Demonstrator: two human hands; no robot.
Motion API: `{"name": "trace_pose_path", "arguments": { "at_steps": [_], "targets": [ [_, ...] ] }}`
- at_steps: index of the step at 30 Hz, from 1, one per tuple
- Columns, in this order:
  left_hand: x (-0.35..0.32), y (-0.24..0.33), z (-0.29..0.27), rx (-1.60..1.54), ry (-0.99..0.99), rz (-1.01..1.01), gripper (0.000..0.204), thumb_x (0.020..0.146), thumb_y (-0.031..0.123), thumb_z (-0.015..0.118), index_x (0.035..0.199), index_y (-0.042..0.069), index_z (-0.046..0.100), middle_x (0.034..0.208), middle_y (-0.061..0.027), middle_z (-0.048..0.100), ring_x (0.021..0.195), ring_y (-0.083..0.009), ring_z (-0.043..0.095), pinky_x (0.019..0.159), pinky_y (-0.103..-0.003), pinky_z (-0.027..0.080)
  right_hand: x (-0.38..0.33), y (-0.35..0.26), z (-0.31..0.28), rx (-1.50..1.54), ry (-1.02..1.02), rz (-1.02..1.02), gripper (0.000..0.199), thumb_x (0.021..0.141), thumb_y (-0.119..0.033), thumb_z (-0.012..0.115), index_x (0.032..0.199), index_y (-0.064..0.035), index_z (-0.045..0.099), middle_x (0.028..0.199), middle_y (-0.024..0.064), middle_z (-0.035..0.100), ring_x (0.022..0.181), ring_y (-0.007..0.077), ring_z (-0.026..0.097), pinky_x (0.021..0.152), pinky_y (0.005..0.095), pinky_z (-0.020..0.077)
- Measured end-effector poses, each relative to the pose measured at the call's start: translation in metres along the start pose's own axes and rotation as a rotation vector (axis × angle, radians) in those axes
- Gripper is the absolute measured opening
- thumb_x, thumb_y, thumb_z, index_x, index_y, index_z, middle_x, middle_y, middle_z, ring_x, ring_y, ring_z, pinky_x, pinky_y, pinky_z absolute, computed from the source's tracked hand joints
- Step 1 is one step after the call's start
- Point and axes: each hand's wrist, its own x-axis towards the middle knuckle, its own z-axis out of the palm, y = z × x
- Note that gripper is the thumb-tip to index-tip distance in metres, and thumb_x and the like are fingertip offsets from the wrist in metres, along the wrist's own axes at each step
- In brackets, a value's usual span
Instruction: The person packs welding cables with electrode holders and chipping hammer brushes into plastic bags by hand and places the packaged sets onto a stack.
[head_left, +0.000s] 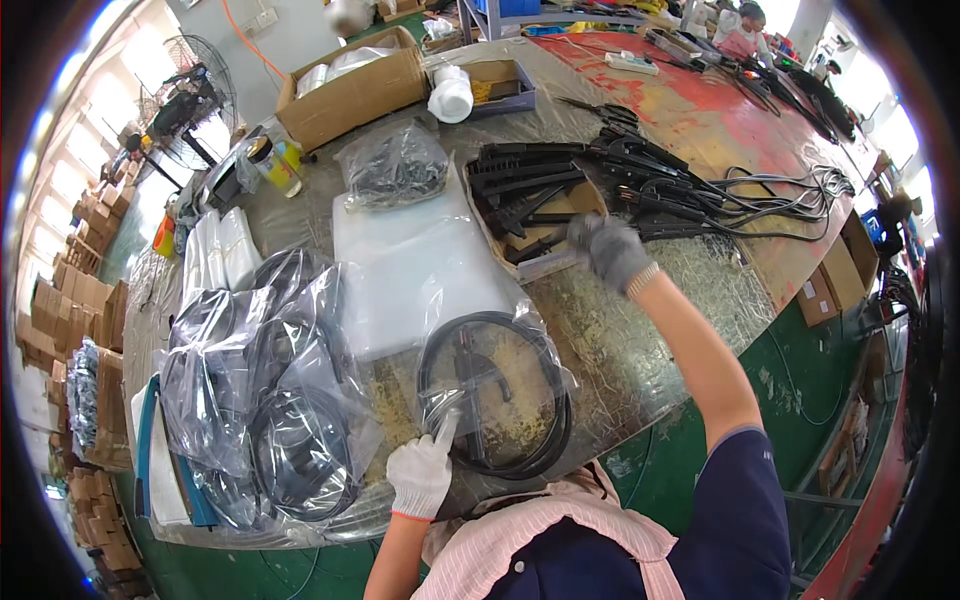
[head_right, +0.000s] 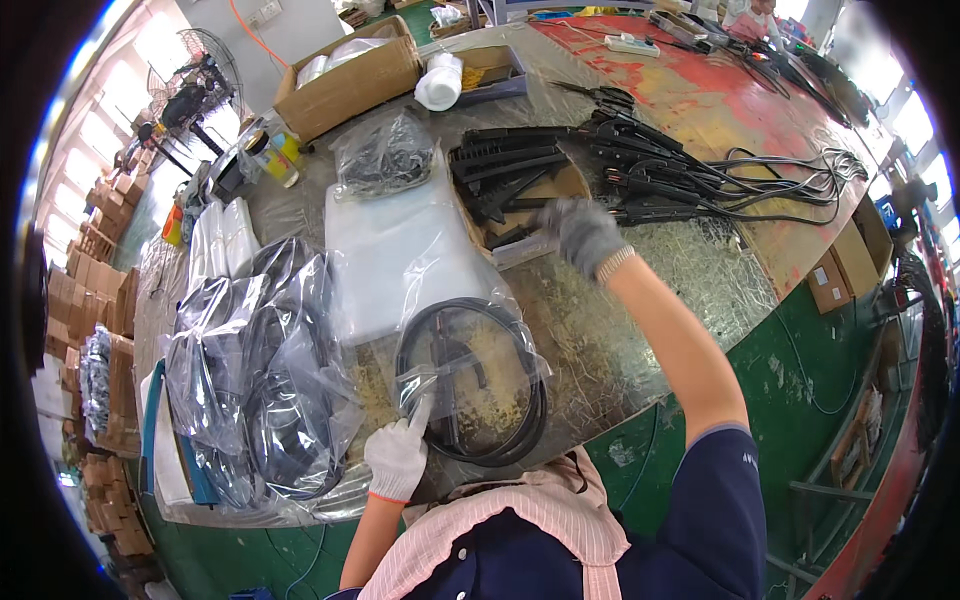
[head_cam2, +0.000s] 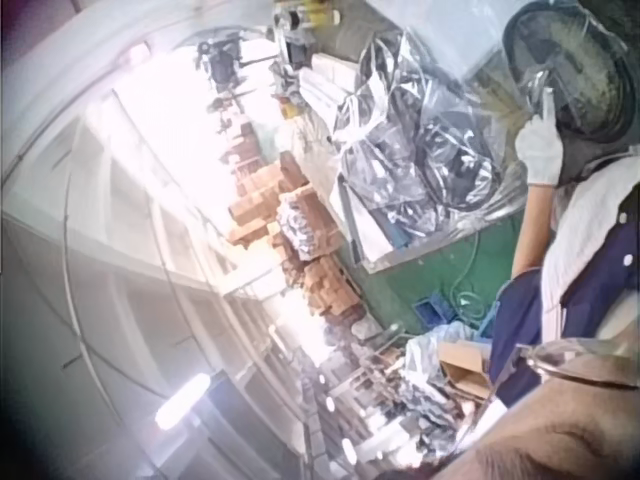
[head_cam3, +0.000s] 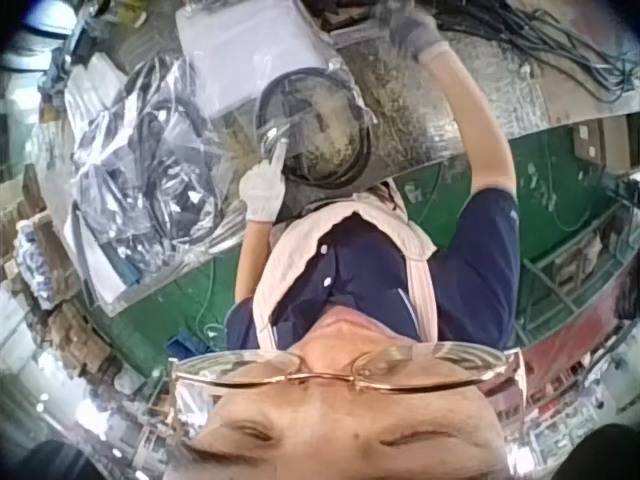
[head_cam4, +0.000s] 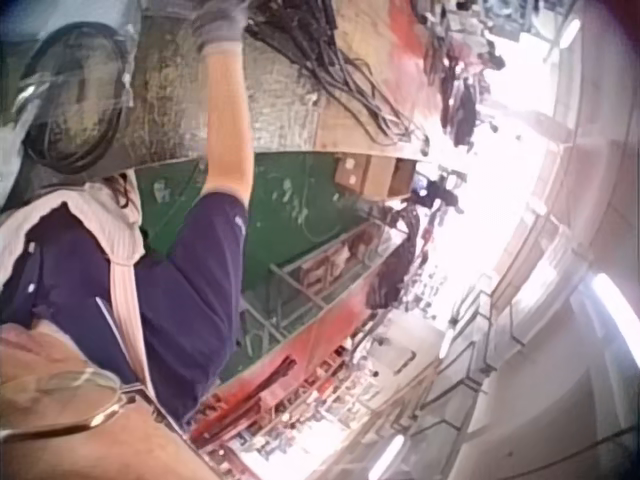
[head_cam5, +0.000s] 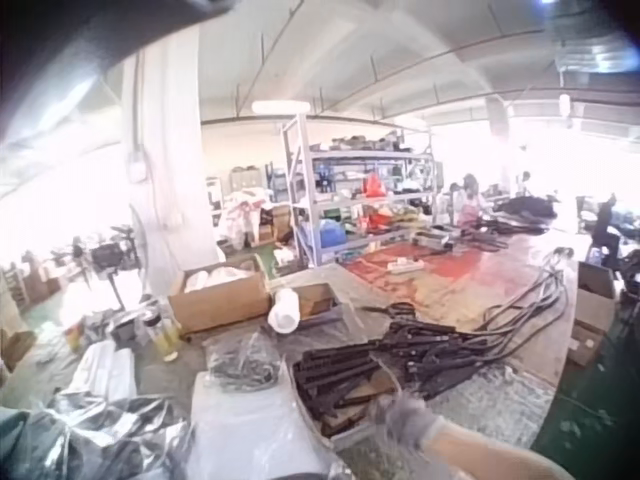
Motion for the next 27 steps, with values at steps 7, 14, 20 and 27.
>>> {"name": "trace_pose_path", "arguments": {
  "at_steps": [7,14,20,27],
  "targets": [
    [0.006,0.003,-0.004,0.031,0.578,0.243,0.048,0.075,0.015,0.062,0.123,0.020,0.059,0.073,0.0000,0.051,0.068,-0.0194,0.056,0.057,-0.035,0.044,0.065,0.065,0.006,-0.727,-0.049,-0.012,0.022,0.089,-0.012,0.052,0.101,-0.0124,0.070,0.108,0.0100,0.069,0.103,0.0268,0.066,0.081,0.0396,0.0519],
    [0.036,0.010,-0.025,-0.083,0.912,0.109,0.028,0.073,0.012,0.069,0.098,0.018,0.062,0.085,-0.0001,0.061,0.077,-0.0210,0.062,0.065,-0.035,0.048,-0.087,0.004,-0.053,0.111,0.204,-0.009,0.032,0.089,-0.029,0.065,0.113,-0.0085,0.057,0.078,0.0142,0.066,0.071,0.0262,0.067,0.064,0.0394,0.0521],
    [0.066,0.031,-0.045,-0.243,0.736,0.198,0.028,0.068,0.011,0.072,0.094,0.019,0.063,0.081,0.0025,0.061,0.075,-0.0188,0.062,0.066,-0.035,0.048,-0.243,-0.036,0.053,0.762,-0.025,-0.289,0.042,0.079,-0.023,0.076,0.117,-0.0118,0.062,0.073,0.0015,0.062,0.058,0.0164,0.058,0.057,0.0317,0.0500],
    [0.064,0.046,-0.040,-0.278,0.928,0.274,0.027,0.065,0.009,0.074,0.085,0.017,0.060,0.074,0.0023,0.057,0.067,-0.0177,0.059,0.059,-0.034,0.046,-0.217,-0.106,0.117,0.190,0.388,-0.225,0.035,0.079,-0.027,0.073,0.111,-0.0151,0.064,0.072,0.0038,0.062,0.059,0.0258,0.062,0.055,0.0368,0.0499]
  ]
}}
